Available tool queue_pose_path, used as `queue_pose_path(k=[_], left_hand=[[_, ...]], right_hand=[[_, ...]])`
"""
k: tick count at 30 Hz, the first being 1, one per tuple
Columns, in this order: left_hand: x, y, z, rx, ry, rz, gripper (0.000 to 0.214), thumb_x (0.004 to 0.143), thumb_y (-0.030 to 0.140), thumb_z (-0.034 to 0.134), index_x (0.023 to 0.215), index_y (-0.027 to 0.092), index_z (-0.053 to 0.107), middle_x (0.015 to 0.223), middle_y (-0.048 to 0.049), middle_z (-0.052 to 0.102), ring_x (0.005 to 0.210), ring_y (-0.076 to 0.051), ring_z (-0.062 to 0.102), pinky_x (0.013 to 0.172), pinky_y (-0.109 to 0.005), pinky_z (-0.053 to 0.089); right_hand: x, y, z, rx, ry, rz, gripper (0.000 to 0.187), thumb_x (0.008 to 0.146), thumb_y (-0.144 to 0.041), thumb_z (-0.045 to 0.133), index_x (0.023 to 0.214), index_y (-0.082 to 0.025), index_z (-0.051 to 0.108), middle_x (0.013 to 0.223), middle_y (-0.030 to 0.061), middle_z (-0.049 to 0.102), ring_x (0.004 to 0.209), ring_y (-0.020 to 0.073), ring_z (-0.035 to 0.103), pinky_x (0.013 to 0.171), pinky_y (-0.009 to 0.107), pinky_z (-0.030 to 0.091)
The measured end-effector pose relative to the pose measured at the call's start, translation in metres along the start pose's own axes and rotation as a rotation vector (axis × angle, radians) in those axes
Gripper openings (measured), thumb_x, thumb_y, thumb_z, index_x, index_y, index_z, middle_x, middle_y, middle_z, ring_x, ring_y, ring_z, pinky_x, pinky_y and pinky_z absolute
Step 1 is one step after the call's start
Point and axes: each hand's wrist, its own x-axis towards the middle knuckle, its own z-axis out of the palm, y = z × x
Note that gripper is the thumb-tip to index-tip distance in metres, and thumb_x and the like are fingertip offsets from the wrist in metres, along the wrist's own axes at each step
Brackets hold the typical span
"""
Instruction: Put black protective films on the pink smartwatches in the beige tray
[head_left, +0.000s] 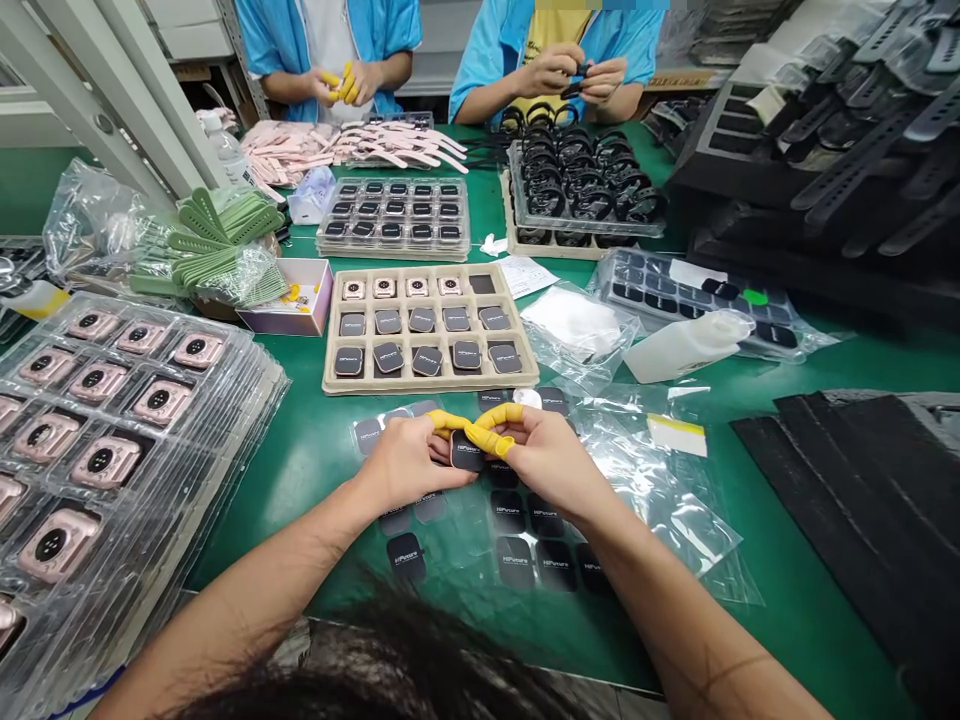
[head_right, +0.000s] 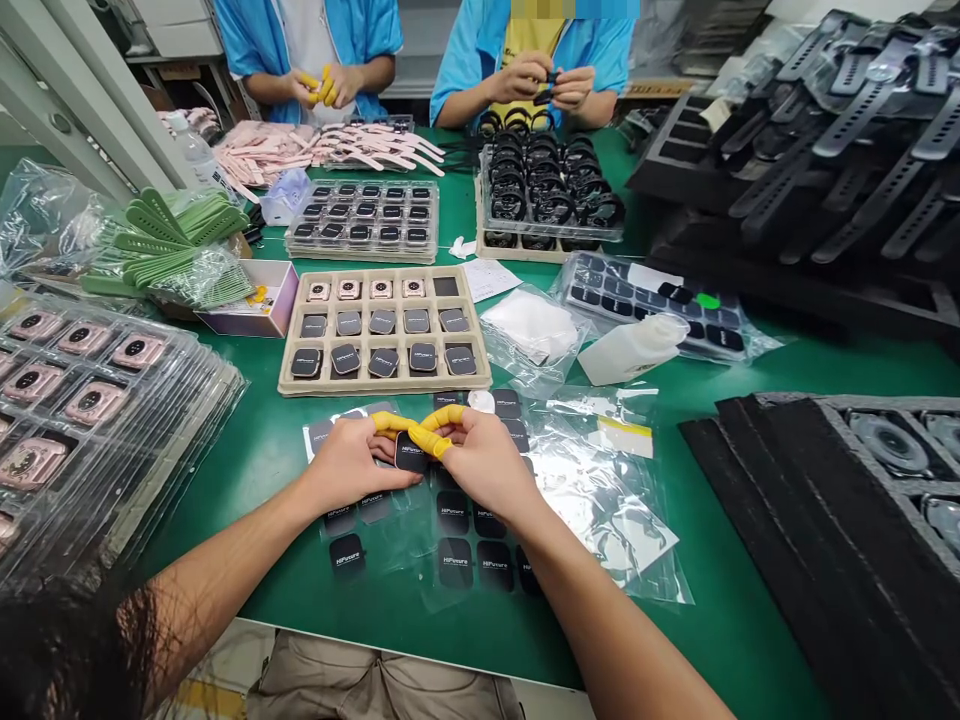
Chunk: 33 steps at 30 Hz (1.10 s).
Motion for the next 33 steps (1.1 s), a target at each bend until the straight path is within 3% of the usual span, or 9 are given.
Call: queue_pose_path(k=[15, 20, 22, 25, 30, 33], left_hand=[[-0.001, 0.001, -0.001, 0.023, -0.005, -0.037, 0.044, 0.064, 0.02, 0.086, 0.105, 0.015, 0.071, 0.071, 0.0001, 0.075, 0.071, -0.019, 0.075, 0.064, -0.024, 0.058], [-0.001, -0.001, -0.001, -0.044, 0.006, -0.049, 0.052, 0.064, 0.02, 0.086, 0.113, 0.015, 0.07, 0.074, -0.0007, 0.075, 0.071, -0.018, 0.074, 0.066, -0.025, 0.058], [-0.002, -0.002, -0.001, -0.061, 0.004, -0.044, 0.054, 0.064, 0.019, 0.087, 0.115, 0.015, 0.069, 0.072, 0.0004, 0.074, 0.07, -0.017, 0.073, 0.066, -0.025, 0.058], [-0.002, -0.001, -0.003, -0.062, -0.004, -0.033, 0.052, 0.063, 0.02, 0.088, 0.111, 0.015, 0.069, 0.072, 0.0, 0.074, 0.071, -0.018, 0.074, 0.068, -0.026, 0.059], [-0.002, 0.004, -0.004, -0.141, -0.035, -0.054, 0.063, 0.063, 0.033, 0.093, 0.117, 0.012, 0.067, 0.072, -0.0016, 0.074, 0.07, -0.018, 0.074, 0.067, -0.026, 0.058], [-0.002, 0.005, -0.003, -0.029, 0.045, -0.037, 0.04, 0.08, 0.039, 0.08, 0.11, 0.014, 0.071, 0.068, -0.001, 0.073, 0.064, -0.016, 0.071, 0.061, -0.024, 0.055]], right_hand=[[0.0, 0.001, 0.002, -0.055, 0.005, -0.003, 0.042, 0.061, -0.056, 0.085, 0.079, -0.021, 0.071, 0.081, 0.0055, 0.074, 0.078, 0.0215, 0.069, 0.073, 0.035, 0.057], [-0.002, 0.006, -0.003, -0.145, 0.166, -0.063, 0.045, 0.072, -0.055, 0.08, 0.102, -0.024, 0.069, 0.089, 0.0034, 0.07, 0.067, 0.0167, 0.066, 0.063, 0.032, 0.058], [-0.003, 0.007, -0.003, -0.088, 0.071, -0.065, 0.05, 0.071, -0.054, 0.081, 0.109, -0.024, 0.067, 0.091, 0.0024, 0.069, 0.065, 0.0153, 0.066, 0.06, 0.031, 0.058], [-0.002, 0.01, 0.004, -0.05, -0.091, -0.073, 0.053, 0.064, -0.05, 0.088, 0.104, -0.021, 0.069, 0.081, 0.0001, 0.067, 0.062, 0.0149, 0.064, 0.056, 0.029, 0.056], [0.002, 0.015, 0.012, -0.013, -0.023, -0.038, 0.033, 0.081, -0.052, 0.072, 0.095, -0.022, 0.07, 0.078, 0.0021, 0.071, 0.059, 0.0171, 0.067, 0.056, 0.03, 0.059], [-0.002, 0.019, 0.013, 0.034, -0.027, -0.065, 0.03, 0.088, -0.049, 0.066, 0.102, -0.023, 0.071, 0.083, 0.0022, 0.071, 0.066, 0.0178, 0.069, 0.063, 0.032, 0.063]])
